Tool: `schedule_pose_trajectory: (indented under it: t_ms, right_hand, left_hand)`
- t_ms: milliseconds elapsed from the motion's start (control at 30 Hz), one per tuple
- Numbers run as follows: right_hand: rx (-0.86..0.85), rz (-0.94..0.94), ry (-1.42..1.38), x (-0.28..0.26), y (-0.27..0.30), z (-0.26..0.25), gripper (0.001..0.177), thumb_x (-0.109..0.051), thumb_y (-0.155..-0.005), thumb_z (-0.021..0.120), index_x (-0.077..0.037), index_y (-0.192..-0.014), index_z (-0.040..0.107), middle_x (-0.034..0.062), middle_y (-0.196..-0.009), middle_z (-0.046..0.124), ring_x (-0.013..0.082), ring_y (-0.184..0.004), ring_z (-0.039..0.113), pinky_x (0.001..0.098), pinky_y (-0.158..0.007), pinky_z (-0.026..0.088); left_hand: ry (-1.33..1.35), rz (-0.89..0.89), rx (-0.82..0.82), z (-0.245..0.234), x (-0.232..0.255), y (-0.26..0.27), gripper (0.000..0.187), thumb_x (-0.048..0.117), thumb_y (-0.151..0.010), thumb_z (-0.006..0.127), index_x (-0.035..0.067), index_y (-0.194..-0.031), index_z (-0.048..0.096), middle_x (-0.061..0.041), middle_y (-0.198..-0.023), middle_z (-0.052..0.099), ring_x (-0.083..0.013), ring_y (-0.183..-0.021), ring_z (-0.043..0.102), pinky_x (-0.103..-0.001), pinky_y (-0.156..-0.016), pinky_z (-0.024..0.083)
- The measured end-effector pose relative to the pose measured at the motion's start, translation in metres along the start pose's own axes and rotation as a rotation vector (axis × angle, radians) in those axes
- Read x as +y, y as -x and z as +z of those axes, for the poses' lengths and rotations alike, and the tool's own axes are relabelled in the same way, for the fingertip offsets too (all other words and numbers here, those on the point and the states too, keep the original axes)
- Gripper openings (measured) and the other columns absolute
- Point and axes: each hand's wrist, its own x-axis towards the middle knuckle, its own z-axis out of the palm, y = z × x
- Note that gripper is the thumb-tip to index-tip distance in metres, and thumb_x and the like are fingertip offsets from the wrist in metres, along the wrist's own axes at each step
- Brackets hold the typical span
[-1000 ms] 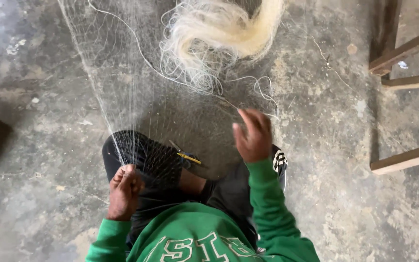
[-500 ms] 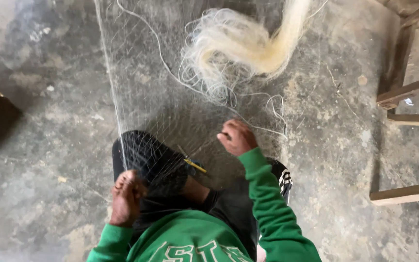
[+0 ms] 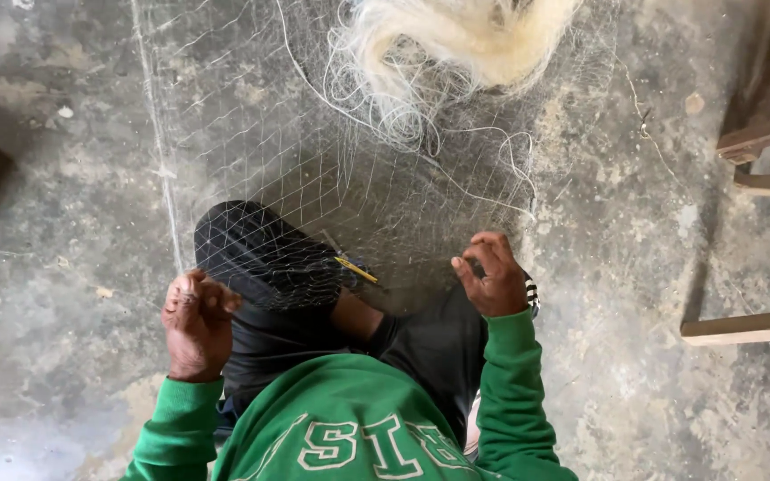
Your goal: The person repairs a fishing net by cutting away damaged sections with scissors, then pulling and shifting the net by hand.
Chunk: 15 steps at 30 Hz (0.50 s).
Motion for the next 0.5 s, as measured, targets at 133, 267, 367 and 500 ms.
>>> schedule_pose_trajectory:
  t_ms: [133, 267, 367, 500]
  right_hand:
    - [0.042, 0.003, -0.035, -0.01, 0.006, -0.009, 0.016, -0.028, -0.081, 0.063, -0.015, -0.074, 0.057, 0.002, -0.091, 0.053, 0.0228, -0.081, 0.061, 0.0311, -0.068, 0.05]
    - [0.082, 0.007, -0.077, -0.021, 0.007, -0.017, 0.017, -0.027, -0.082, 0.062, -0.014, -0.073, 0.056, 0.0038, -0.093, 0.054, 0.0262, -0.081, 0.061, 0.0343, -0.068, 0.05]
    - [0.095, -0.013, -0.086, -0.021, 0.01, -0.017, 0.016, -0.026, -0.081, 0.063, -0.014, -0.074, 0.057, 0.0044, -0.093, 0.054, 0.027, -0.082, 0.06, 0.0347, -0.069, 0.05]
    - [0.099, -0.018, -0.078, -0.02, 0.012, -0.017, 0.014, -0.025, -0.081, 0.063, -0.014, -0.075, 0.058, 0.0048, -0.094, 0.055, 0.0278, -0.083, 0.06, 0.0357, -0.069, 0.049]
  left_hand:
    - [0.015, 0.006, 0.008, 0.003, 0.005, 0.002, 0.015, 0.02, -0.093, 0.048, 0.008, -0.095, 0.055, -0.004, -0.058, 0.035, -0.0207, -0.051, 0.05, -0.033, -0.056, 0.048]
    - [0.034, -0.016, -0.009, 0.001, 0.006, 0.002, 0.014, 0.019, -0.092, 0.049, 0.008, -0.094, 0.056, -0.004, -0.059, 0.035, -0.0205, -0.053, 0.05, -0.033, -0.056, 0.048]
    - [0.032, -0.018, -0.006, -0.004, 0.004, 0.001, 0.014, 0.02, -0.092, 0.049, 0.008, -0.095, 0.056, -0.004, -0.059, 0.035, -0.0207, -0.054, 0.049, -0.034, -0.057, 0.048]
    - [0.024, 0.0, -0.014, 0.008, 0.014, 0.006, 0.014, 0.019, -0.093, 0.048, 0.009, -0.095, 0.056, -0.003, -0.058, 0.036, -0.019, -0.056, 0.05, -0.032, -0.06, 0.048]
